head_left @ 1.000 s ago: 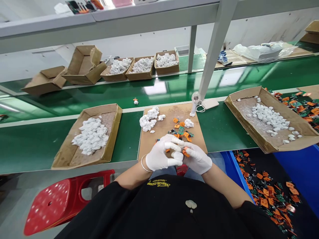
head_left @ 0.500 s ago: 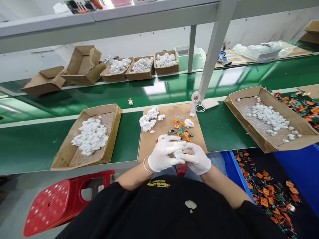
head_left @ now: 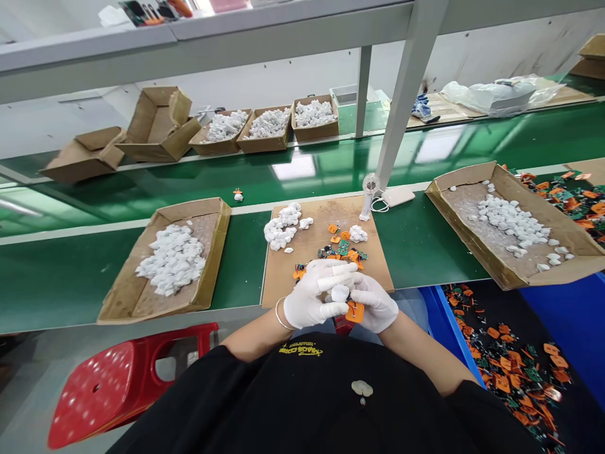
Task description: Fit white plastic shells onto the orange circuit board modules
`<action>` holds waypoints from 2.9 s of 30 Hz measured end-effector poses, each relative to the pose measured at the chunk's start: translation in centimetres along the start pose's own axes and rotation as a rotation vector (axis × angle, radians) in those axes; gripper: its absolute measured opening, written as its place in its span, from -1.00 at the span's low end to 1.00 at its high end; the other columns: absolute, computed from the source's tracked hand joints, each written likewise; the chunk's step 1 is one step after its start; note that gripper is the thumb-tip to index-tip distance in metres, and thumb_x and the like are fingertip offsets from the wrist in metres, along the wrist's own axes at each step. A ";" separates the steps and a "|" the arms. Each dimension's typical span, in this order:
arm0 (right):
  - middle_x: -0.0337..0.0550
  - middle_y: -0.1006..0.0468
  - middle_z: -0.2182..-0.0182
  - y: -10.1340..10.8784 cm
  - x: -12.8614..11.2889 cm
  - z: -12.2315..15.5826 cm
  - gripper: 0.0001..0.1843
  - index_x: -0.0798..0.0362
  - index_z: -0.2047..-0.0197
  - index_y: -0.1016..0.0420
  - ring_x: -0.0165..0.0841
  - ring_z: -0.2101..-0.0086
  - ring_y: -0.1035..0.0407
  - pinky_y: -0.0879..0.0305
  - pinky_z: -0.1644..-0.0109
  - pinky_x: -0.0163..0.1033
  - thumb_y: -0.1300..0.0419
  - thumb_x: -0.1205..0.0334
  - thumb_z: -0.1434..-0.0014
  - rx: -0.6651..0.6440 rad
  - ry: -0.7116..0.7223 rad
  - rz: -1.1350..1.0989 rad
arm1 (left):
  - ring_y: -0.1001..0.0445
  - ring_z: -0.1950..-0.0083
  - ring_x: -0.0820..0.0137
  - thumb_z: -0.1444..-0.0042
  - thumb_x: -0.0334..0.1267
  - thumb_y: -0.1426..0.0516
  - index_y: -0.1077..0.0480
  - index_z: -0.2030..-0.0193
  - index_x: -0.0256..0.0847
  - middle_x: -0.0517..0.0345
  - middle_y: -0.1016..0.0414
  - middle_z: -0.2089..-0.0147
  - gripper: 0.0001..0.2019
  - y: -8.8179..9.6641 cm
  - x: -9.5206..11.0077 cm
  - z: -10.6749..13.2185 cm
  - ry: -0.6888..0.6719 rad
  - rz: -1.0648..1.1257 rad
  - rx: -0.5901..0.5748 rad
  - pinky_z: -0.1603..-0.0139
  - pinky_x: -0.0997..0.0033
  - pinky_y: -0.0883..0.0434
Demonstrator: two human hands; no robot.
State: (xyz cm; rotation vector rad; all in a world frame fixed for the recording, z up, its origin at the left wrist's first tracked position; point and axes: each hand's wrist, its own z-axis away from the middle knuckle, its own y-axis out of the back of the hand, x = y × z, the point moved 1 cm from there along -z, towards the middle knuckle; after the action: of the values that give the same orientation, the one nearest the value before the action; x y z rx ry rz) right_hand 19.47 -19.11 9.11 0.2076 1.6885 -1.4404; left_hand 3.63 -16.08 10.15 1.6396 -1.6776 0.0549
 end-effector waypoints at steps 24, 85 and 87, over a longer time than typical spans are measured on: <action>-0.22 -0.54 0.44 0.6 0.5 1.0 -0.59 0.01 0.47 -0.41 -0.34 0.35 -0.46 -0.45 0.15 -0.18 -0.59 0.18 0.22 0.330 0.366 0.372 | -0.51 -0.15 0.26 -0.34 -0.25 -0.11 -0.48 -0.10 -0.06 -0.03 -0.53 -0.18 -0.75 -0.3 1.3 0.0 0.153 0.258 0.009 -0.16 0.09 -0.46; -0.05 -0.66 0.29 0.0 0.2 0.9 -0.59 0.13 0.25 -0.61 -0.18 0.23 -0.55 -0.50 0.16 -0.11 -0.49 0.00 0.05 0.116 0.073 0.444 | -0.48 -0.14 0.15 -0.09 0.08 -0.27 -0.53 0.23 -0.09 0.07 -0.61 -0.06 -0.70 0.8 1.3 -1.3 0.003 -0.173 -0.236 -0.12 0.06 -0.34; -0.05 -0.66 0.29 0.0 0.1 1.0 -0.60 0.12 0.24 -0.61 -0.17 0.23 -0.54 -0.50 0.15 -0.10 -0.48 0.00 0.03 0.108 0.088 0.456 | -0.48 -0.15 0.16 -0.09 0.02 -0.29 -0.52 0.22 -0.09 0.08 -0.60 -0.07 -0.74 0.7 1.5 -1.3 -0.008 -0.140 -0.221 -0.13 0.07 -0.34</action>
State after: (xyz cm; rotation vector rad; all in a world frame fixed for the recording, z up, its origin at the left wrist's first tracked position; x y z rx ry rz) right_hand 19.93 -20.00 9.12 0.6783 1.5077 -1.1885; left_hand 3.84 -16.49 12.20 1.5854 -1.5116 -0.1991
